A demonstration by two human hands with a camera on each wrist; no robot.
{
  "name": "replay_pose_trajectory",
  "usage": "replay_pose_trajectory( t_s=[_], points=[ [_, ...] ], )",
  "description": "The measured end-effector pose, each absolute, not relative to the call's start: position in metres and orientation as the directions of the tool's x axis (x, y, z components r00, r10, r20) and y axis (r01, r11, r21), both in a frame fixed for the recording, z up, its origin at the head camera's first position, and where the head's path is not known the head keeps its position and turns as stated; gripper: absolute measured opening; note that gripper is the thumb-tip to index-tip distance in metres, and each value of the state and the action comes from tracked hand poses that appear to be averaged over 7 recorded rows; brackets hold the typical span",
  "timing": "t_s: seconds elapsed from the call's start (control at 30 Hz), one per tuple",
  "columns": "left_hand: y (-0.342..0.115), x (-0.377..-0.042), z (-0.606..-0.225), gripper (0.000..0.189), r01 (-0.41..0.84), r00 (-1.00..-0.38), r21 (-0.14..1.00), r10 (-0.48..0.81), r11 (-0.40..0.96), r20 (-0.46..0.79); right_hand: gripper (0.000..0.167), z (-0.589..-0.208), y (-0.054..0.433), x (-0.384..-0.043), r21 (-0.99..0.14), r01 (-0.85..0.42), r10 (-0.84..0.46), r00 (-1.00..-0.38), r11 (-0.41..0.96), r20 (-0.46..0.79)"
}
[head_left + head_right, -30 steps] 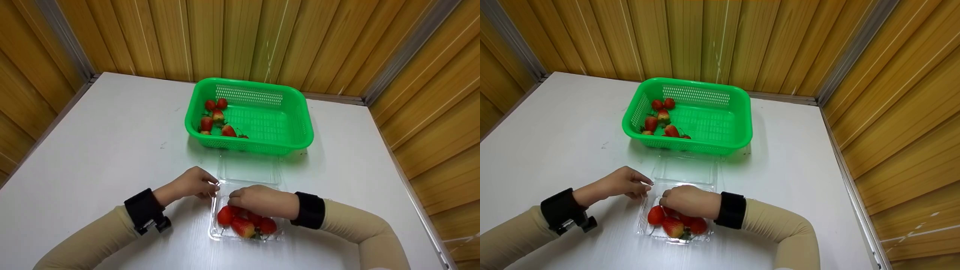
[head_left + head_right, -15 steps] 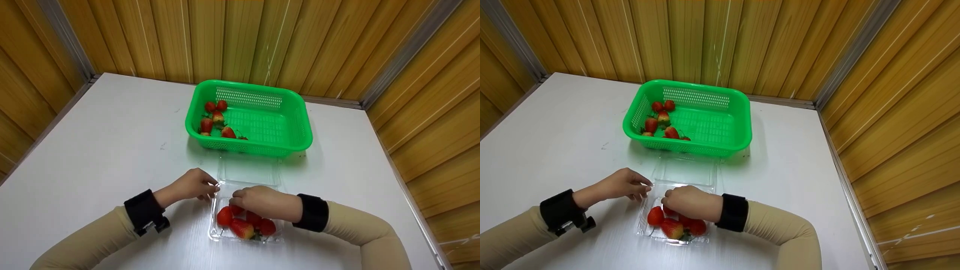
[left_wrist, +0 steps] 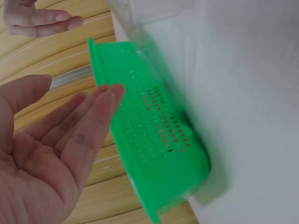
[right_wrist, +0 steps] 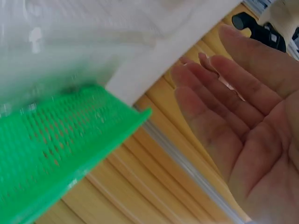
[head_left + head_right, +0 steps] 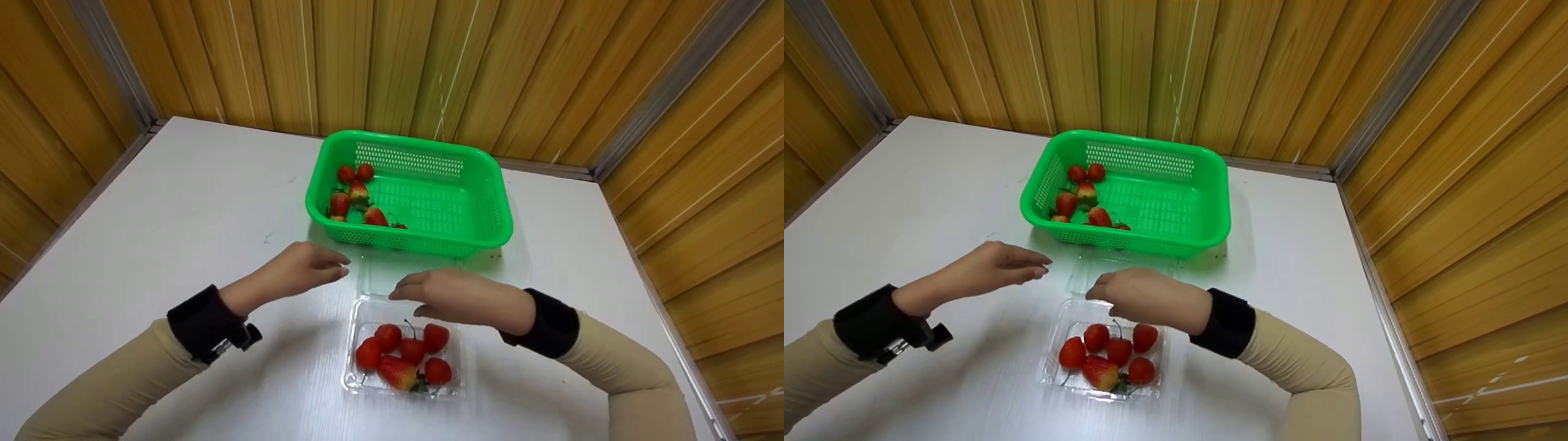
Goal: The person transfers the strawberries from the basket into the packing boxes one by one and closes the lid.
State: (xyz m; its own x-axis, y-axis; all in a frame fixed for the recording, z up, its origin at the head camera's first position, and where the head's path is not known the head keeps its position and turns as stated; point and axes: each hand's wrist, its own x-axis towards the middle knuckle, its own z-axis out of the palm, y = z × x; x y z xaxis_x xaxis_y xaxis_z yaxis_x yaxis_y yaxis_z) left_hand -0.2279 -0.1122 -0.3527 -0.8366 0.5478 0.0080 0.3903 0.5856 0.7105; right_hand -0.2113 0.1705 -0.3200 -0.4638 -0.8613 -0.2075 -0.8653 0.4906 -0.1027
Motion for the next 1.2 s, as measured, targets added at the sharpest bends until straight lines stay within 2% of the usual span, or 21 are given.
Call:
replay_pose_trajectory(
  t_s=[0.23, 0.5, 0.73, 1.07, 1.2],
  points=[
    [-0.127, -0.241, -0.294, 0.035, 0.355, -0.888, 0.709, 0.458, 0.610, 0.050, 0.040, -0.266, 0.182, -0.239, -0.212, -0.838, -0.864, -0.499, 0.502, -0.074],
    [-0.134, -0.266, -0.243, 0.040, 0.316, -0.925, 0.710, 0.371, 0.629, 0.083, 0.036, -0.217, 0.188, -0.287, -0.256, -0.767, -0.784, -0.618, 0.588, 0.050],
    [-0.136, -0.302, -0.241, 0.042, 0.221, -0.952, 0.741, 0.305, 0.635, 0.023, 0.039, -0.207, 0.183, -0.330, -0.323, -0.648, -0.686, -0.728, 0.690, -0.006],
    [-0.139, -0.344, -0.254, 0.043, 0.130, -0.968, 0.742, 0.247, 0.657, -0.050, 0.044, -0.221, 0.174, -0.390, -0.355, -0.517, -0.580, -0.809, 0.779, -0.094],
    [-0.141, -0.358, -0.259, 0.044, 0.086, -0.972, 0.746, 0.219, 0.661, -0.082, 0.048, -0.228, 0.167, -0.410, -0.383, -0.492, -0.565, -0.819, 0.782, -0.100]
  ],
)
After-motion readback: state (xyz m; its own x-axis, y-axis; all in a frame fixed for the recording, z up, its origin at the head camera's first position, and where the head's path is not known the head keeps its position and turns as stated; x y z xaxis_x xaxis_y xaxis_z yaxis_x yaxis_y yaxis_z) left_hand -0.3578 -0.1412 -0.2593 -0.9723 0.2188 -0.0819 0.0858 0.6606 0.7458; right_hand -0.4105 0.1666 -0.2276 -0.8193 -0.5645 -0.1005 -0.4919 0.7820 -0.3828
